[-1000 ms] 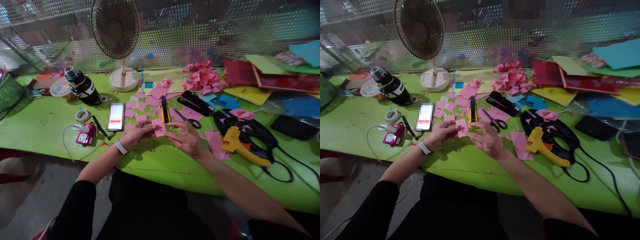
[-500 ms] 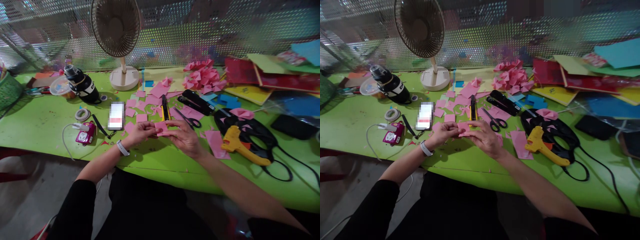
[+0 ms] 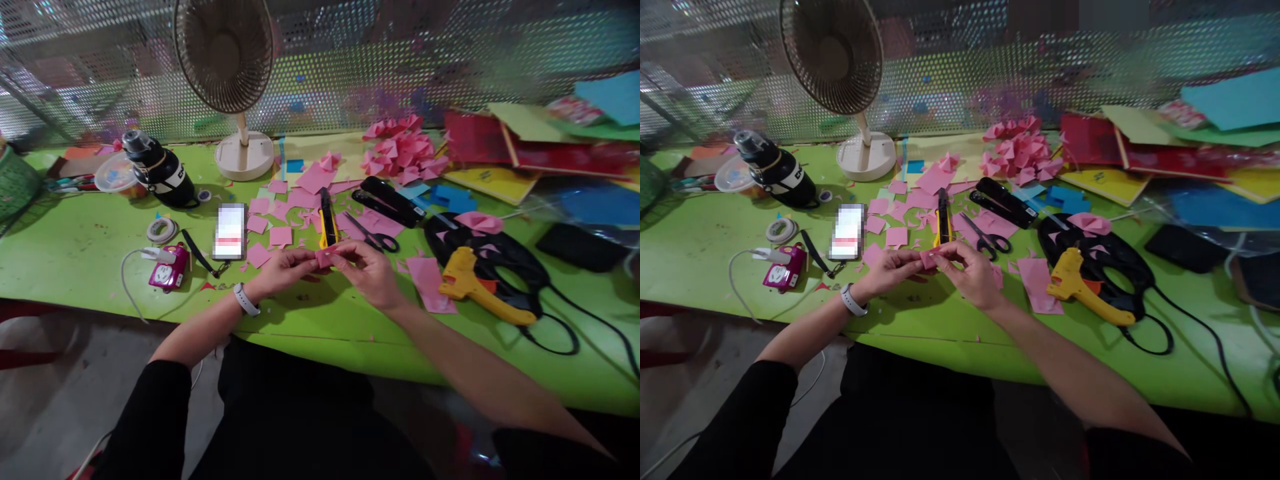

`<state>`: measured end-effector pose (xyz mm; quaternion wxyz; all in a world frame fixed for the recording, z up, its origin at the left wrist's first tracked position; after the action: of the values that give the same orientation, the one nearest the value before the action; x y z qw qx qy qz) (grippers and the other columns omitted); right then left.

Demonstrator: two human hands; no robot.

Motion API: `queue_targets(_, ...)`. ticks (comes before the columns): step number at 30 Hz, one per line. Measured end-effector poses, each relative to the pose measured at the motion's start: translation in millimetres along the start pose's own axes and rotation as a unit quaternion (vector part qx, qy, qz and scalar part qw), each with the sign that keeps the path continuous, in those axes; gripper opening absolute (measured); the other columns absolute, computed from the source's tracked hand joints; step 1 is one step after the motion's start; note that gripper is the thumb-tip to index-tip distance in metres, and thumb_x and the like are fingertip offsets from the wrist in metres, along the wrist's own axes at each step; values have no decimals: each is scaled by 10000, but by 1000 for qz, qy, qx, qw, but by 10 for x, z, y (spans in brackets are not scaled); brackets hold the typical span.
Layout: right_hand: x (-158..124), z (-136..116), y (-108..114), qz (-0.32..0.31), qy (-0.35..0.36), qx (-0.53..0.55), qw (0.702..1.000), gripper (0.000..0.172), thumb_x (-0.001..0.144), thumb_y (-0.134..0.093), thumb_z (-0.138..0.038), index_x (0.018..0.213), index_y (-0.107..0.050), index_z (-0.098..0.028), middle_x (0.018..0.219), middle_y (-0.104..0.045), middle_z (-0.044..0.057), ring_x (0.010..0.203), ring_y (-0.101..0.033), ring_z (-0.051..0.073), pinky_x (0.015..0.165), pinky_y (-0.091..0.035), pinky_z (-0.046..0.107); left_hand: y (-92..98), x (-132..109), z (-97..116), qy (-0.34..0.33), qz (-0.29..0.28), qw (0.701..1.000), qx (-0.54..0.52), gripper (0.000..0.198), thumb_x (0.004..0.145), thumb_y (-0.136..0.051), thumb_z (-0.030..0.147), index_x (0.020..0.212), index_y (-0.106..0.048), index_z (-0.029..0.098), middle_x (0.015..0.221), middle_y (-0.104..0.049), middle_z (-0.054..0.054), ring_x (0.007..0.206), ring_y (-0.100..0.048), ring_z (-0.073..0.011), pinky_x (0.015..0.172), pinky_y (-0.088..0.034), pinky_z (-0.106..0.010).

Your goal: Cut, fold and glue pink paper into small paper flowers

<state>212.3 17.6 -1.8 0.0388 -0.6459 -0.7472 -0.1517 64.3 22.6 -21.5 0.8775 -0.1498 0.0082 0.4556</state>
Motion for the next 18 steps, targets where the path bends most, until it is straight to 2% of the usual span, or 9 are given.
queue_targets(5, -1, 31, 19, 6, -10, -15, 1000, 211, 881, -743, -459, 947, -727, -259, 960, -750, 53, 896, -712, 226, 805, -633, 419, -23, -20, 31, 4, -8, 1000, 3, 442, 803, -794, 485, 1103, -767, 162, 1115, -774, -133, 1060, -744, -247, 897, -610, -352)
queue_targets(12, -16, -6, -24, -11, 2, -3, 1000, 179, 906, -721, -424, 952, -725, -251, 1007, -756, 53, 924, -722, 220, 824, -641, 422, -19, 7, 33, -16, 14, 999, 50, 479, 808, -763, 551, 1033, -772, 128, 1008, -790, -137, 931, -765, -209, 846, -624, -329)
queue_targets(18, -14, -5, -21, -7, 7, -16, 1000, 191, 908, -713, -433, 958, -712, -249, 982, -745, 53, 917, -714, 221, 800, -642, 415, -3, 24, -5, -20, 17, 999, 42, 477, 809, -760, 557, 1024, -774, 131, 1011, -791, -136, 925, -769, -207, 839, -633, -330)
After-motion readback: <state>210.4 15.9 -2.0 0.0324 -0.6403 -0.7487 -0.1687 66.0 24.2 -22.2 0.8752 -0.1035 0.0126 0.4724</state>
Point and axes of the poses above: each hand's wrist, its own x-axis towards the middle knuckle, its own y-axis out of the back of the hand, z = x × y, the point moved 8 cm from there along x, towards the middle knuckle
